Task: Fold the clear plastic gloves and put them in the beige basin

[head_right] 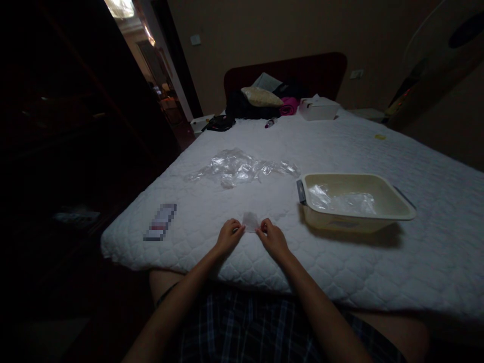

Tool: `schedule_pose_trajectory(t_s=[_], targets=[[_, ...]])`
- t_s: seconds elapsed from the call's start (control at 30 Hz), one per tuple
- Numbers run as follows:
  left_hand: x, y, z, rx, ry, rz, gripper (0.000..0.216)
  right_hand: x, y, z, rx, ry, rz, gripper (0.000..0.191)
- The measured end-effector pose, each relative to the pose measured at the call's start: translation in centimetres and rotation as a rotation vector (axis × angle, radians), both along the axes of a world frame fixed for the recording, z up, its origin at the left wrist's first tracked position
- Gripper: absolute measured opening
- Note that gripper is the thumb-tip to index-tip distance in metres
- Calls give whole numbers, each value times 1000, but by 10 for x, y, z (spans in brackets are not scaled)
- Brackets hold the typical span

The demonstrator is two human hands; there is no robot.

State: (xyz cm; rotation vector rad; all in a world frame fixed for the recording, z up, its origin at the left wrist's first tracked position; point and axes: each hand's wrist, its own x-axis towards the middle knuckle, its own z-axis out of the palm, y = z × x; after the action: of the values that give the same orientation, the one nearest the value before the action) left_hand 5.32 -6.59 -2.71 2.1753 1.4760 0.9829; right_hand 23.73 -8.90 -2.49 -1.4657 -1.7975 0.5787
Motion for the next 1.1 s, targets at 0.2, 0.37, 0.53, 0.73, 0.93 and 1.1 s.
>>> schedule_pose_trajectory(t_s=[0.2,0.37,0.53,0.73,0.93,1.1], targets=[[10,3,2,-10,62,92,26,-4,-2,5,149,-161,30,14],[12,6,4,-49,86,104,24,-5,-7,7,357,-282,23,24],[11,5,5,-16,90,97,27,-11,-7,7,463,-433,225,38],[12,9,6,-88,71,149,26,-12,1,4,357,-501,264,45],[12,2,4,55,21,160,16,-11,3,1,303,-529,284,48],[-1,-7,-3,314,165,-145,34,-11,4,-1,275,-524,288,48]])
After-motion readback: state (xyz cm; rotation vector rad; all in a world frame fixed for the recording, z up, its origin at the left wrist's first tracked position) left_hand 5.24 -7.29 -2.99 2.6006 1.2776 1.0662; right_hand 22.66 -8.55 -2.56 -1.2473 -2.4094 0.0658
